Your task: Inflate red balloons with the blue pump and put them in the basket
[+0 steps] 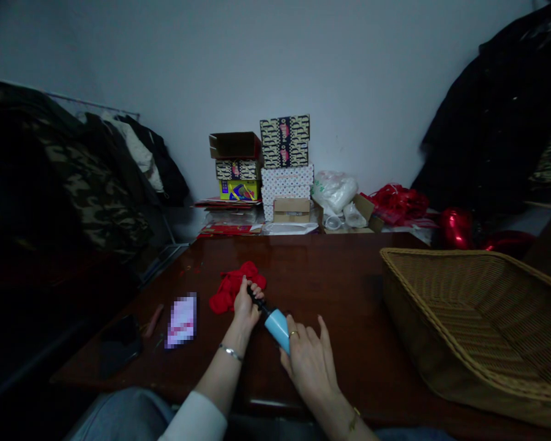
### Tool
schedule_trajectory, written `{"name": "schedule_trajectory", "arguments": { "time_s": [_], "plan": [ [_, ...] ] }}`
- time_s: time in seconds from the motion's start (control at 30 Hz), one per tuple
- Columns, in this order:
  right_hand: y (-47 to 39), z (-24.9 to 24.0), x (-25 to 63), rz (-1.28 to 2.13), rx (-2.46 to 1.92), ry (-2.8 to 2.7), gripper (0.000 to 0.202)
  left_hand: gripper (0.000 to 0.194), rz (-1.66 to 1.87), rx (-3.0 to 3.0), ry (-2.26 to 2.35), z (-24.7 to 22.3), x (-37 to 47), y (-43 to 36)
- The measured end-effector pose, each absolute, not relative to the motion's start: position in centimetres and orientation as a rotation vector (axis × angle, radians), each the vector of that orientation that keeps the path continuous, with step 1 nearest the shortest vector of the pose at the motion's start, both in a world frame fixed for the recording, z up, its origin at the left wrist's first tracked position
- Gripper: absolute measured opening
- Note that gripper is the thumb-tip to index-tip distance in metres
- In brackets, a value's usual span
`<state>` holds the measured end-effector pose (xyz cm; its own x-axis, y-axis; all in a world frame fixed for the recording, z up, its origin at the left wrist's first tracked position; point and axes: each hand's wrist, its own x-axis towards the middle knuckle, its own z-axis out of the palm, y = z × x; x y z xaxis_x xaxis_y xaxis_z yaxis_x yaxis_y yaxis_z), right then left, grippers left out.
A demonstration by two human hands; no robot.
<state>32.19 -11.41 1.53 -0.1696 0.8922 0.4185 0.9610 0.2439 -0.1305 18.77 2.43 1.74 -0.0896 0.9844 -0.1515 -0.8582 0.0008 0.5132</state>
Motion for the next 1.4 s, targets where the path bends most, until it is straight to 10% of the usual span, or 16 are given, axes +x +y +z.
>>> {"name": "schedule_trajectory", "arguments": {
  "time_s": [1.4],
  "plan": [
    [-11.6, 4.4, 29.4, -0.335, -1.806, -2.168, 0.05, 0.021, 1.567, 0.273, 0.606, 1.8, 17.4, 2.1]
  ]
}}
